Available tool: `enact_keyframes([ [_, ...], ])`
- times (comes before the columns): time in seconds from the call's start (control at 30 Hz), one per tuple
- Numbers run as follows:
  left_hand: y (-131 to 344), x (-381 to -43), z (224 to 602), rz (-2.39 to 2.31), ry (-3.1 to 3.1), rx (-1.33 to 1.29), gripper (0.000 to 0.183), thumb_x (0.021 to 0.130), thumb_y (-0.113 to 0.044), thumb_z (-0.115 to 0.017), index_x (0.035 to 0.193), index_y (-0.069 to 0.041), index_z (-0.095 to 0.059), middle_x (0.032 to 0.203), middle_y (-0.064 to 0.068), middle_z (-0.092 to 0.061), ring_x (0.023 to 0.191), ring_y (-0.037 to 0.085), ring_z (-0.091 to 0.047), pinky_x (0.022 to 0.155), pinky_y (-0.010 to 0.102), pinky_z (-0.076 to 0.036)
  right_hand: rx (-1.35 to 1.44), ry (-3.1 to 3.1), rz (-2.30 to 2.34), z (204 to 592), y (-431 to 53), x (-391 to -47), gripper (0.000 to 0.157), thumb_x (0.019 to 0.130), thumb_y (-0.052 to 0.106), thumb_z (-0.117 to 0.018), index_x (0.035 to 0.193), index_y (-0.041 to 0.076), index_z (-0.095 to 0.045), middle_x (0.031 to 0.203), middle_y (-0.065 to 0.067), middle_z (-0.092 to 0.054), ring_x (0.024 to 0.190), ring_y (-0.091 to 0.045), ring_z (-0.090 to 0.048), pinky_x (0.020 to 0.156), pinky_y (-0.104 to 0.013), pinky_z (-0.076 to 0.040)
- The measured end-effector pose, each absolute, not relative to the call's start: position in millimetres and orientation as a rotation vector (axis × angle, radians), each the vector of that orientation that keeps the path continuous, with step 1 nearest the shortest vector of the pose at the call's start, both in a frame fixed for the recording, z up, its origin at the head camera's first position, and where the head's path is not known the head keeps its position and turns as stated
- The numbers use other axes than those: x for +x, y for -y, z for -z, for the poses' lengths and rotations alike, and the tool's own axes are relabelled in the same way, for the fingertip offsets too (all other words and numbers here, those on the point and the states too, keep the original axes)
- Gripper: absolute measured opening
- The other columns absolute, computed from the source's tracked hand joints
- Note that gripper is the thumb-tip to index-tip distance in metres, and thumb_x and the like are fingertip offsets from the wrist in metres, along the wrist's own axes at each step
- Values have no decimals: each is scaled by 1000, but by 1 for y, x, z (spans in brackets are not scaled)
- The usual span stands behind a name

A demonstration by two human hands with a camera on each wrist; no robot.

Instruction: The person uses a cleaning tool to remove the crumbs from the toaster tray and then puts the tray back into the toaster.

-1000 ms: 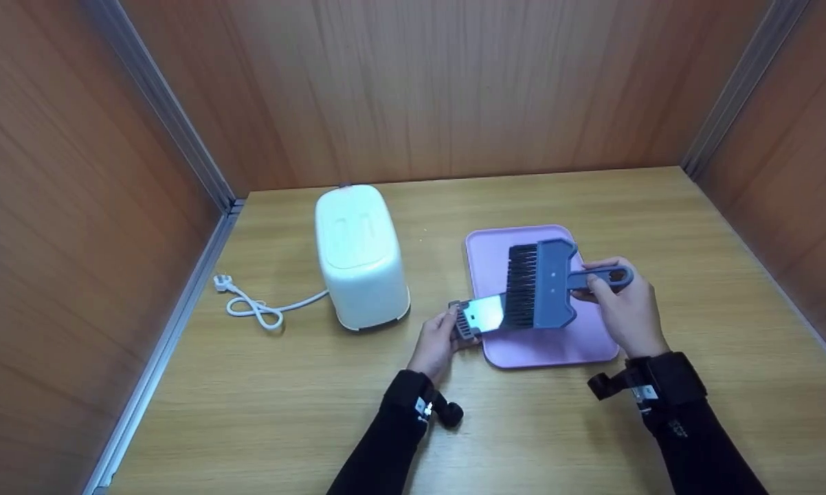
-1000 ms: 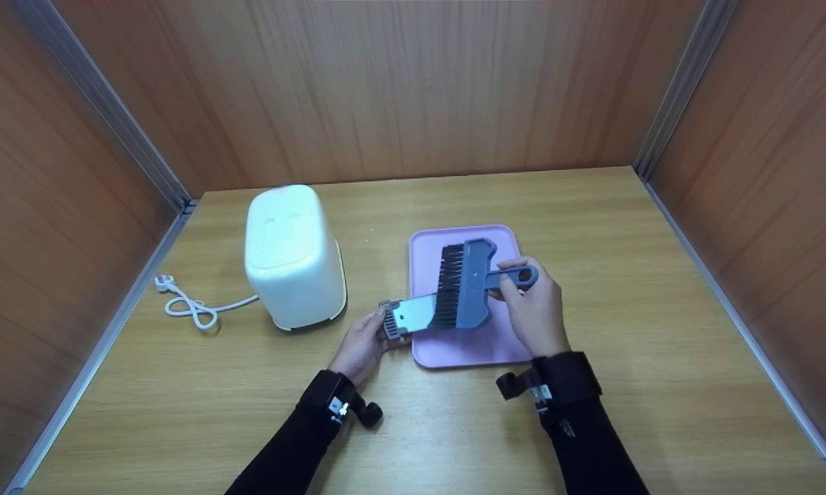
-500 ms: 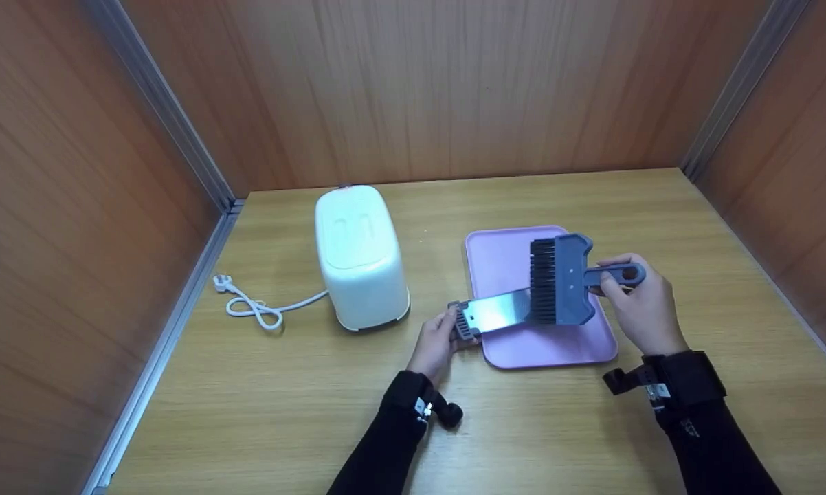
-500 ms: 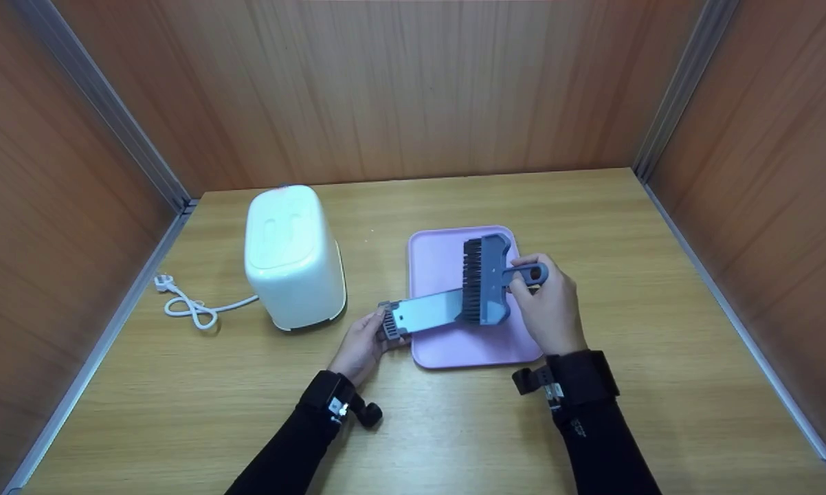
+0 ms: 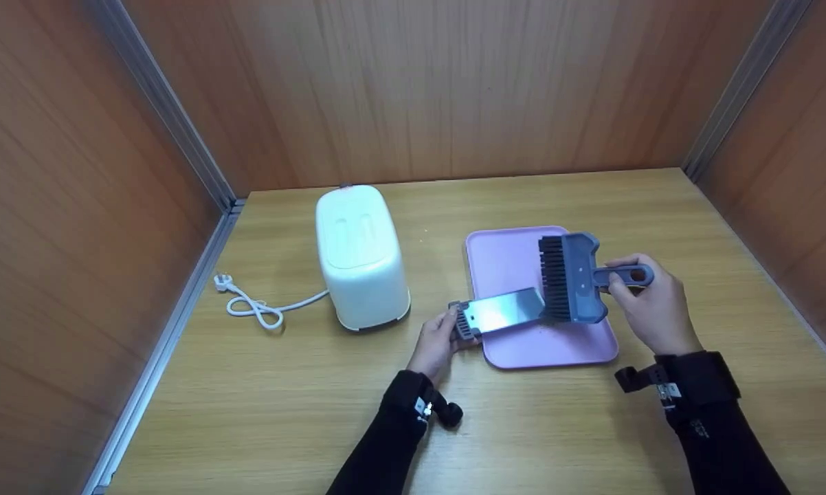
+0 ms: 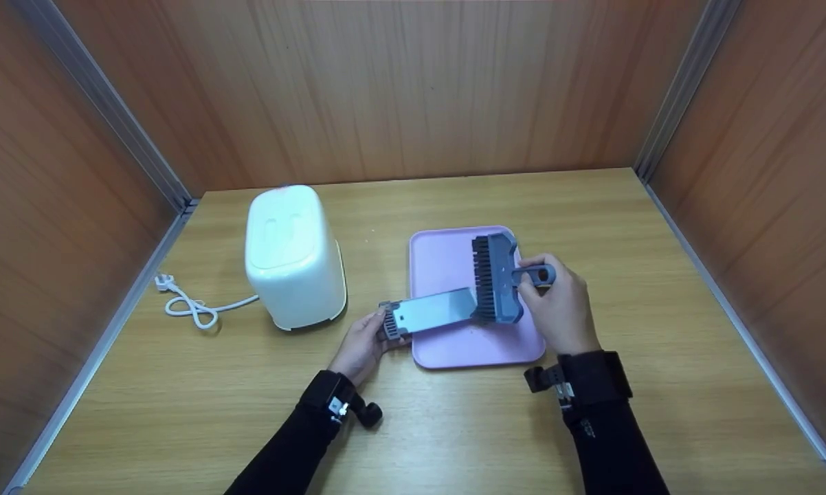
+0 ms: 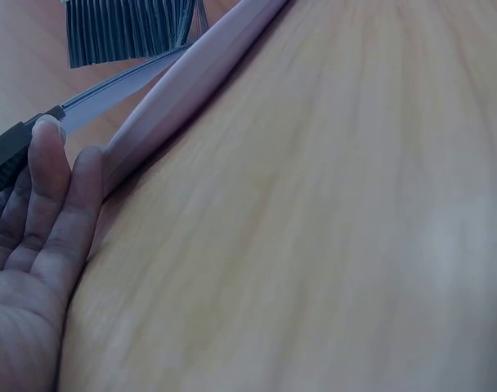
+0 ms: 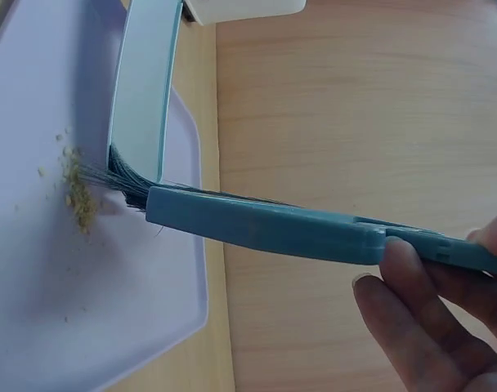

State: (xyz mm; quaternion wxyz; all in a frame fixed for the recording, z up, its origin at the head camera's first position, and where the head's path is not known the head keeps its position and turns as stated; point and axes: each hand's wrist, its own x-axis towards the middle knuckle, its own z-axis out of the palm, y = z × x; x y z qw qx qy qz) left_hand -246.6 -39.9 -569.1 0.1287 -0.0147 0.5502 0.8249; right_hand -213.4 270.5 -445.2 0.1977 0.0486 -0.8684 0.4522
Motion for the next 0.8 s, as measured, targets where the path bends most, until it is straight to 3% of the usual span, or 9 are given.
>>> enact_keyframes([
  [0.8,39,-246,571,-2377,-1667,-23,47,118,-20,-39,144,17,-51,133,28,-68,108,21,-72,90,35,-63,39,2376,-1248,443,-280,-208,23,107,9,-58,123,-6,-66,113,-26,-74,85,13,-66,70,-7,-51],
])
